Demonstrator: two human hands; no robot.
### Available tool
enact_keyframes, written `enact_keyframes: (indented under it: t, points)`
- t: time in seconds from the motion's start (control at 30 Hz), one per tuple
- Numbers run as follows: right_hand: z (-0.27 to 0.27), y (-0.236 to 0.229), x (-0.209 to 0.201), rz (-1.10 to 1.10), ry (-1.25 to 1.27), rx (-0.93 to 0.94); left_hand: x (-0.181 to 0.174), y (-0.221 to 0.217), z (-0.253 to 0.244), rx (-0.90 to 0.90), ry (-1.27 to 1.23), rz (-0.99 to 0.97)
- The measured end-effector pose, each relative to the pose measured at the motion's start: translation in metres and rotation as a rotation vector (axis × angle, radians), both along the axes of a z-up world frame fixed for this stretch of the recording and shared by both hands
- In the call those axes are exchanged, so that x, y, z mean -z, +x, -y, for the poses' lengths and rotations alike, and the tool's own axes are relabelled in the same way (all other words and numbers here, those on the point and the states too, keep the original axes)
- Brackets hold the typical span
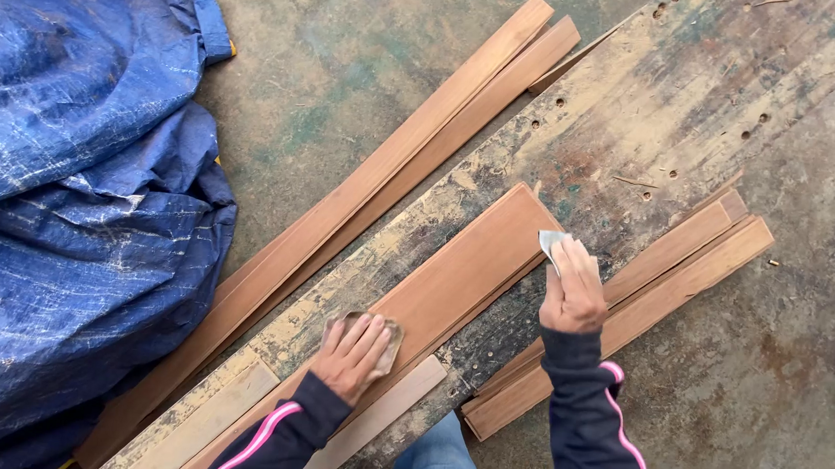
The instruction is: The recorder is sanding several wooden planks by hand using pieces of sandpaper.
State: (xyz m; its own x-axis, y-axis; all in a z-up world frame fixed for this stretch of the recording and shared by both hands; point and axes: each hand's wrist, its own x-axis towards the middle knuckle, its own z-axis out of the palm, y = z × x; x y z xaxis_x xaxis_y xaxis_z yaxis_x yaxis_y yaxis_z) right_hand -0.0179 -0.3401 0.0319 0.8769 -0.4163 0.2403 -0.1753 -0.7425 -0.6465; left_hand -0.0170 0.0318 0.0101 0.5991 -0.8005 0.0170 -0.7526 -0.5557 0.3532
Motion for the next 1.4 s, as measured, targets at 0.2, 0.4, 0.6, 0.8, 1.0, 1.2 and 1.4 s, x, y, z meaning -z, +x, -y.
enact_keyframes:
  t: [0.2,0.4,0.6,0.8,1.0,1.2,1.4]
  points:
    - [-0.115,0.005,0.047,-0.022,-0.231,-0.178,-0.024,-0.075,-0.112,-0.12,0.07,-0.074]
    - [-0.141,-0.021,0.028,0.059,-0.109,-0.583,-0.026,-0.077,-0.114,-0.176,0.095,-0.055]
    - [-0.087,0.01,0.047,-0.066,-0.325,-0.313,-0.024,-0.082,-0.116,-0.176,0.111,-0.098]
    - [-0.161,-0.051,0.03,0.026,-0.181,-0.618,-0.022,-0.085,-0.117,-0.18,0.067,-0.091]
    - [-0.02,0.025,0.055,-0.059,-0.392,-0.243,-0.021,-0.084,-0.114,-0.183,0.099,-0.119]
    - [-0.007,0.011,0.096,-0.046,-0.333,-0.124,0.011,-0.012,-0.01,-0.032,-0.032,-0.03]
    - [-0.005,0.013,0.082,-0.109,-0.333,-0.137,0.065,0.058,0.162,-0.009,-0.125,-0.032]
